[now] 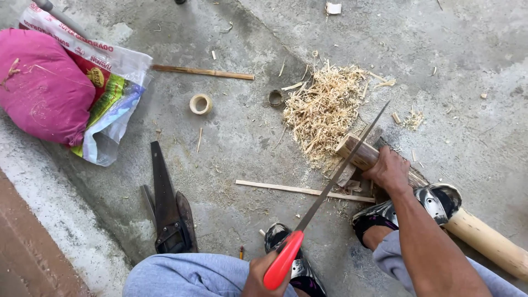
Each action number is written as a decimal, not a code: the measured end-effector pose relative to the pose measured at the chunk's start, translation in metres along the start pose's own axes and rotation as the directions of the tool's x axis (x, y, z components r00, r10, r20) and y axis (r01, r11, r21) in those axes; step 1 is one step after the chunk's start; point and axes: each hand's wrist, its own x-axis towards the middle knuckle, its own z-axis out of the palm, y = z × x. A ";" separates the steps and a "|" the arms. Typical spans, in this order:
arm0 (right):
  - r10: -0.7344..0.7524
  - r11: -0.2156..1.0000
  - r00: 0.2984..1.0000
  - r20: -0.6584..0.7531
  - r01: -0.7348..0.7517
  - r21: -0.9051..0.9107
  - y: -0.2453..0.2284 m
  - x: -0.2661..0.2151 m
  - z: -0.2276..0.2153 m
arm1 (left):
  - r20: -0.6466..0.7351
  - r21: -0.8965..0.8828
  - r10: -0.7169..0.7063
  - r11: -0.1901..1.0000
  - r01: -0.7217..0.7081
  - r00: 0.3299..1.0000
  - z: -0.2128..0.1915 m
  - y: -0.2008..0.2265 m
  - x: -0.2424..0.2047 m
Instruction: Cutting a large piece of bamboo using a hand saw.
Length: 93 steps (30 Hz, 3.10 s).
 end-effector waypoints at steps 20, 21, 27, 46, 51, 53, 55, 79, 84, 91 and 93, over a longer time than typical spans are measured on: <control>0.000 1.000 1.000 -0.024 0.001 0.025 0.003 -0.002 0.006 | -0.046 -0.031 -0.041 0.999 0.039 0.998 0.018 -0.014 0.016; -0.014 1.000 0.999 -0.043 0.015 0.021 0.003 0.000 0.005 | -0.062 -0.013 -0.056 0.998 0.056 0.997 0.031 -0.006 0.050; -0.057 0.998 0.991 -0.118 0.055 -0.014 0.003 -0.003 0.005 | -0.042 -0.127 -0.060 0.990 0.054 0.997 0.049 0.014 0.113; 0.004 1.000 0.999 -0.046 -0.003 0.008 -0.006 -0.004 -0.005 | 0.009 -0.098 -0.115 0.989 0.115 0.993 0.050 0.018 0.114; -0.028 1.000 0.997 -0.072 0.028 -0.006 0.000 -0.005 0.002 | -0.002 -0.074 -0.135 0.988 0.135 0.991 0.000 -0.023 -0.016; -0.009 1.000 0.999 -0.045 0.009 -0.009 0.002 -0.001 0.006 | 0.015 -0.097 -0.169 0.981 0.170 0.986 0.001 -0.030 -0.022; -0.014 1.000 0.998 -0.057 0.014 0.007 0.003 0.002 0.008 | -0.081 0.001 -0.003 1.000 0.003 0.997 0.014 -0.022 0.009; -0.106 0.994 0.994 -0.036 0.107 0.027 -0.021 -0.004 -0.009 | 0.001 -0.119 -0.044 0.992 0.044 0.999 0.049 -0.014 0.143; -0.069 0.998 0.988 -0.135 0.068 -0.012 -0.028 -0.007 -0.006 | -0.010 -0.122 -0.047 0.991 0.046 0.999 0.046 0.000 0.138; 0.004 0.999 0.999 -0.033 -0.002 0.051 -0.024 -0.001 -0.004 | -0.001 0.025 -0.084 0.996 0.084 0.996 -0.014 0.012 0.039; 0.010 0.999 1.000 -0.021 -0.008 0.052 -0.023 0.003 -0.001 | -0.026 0.004 -0.056 0.998 0.056 0.998 -0.033 -0.002 -0.005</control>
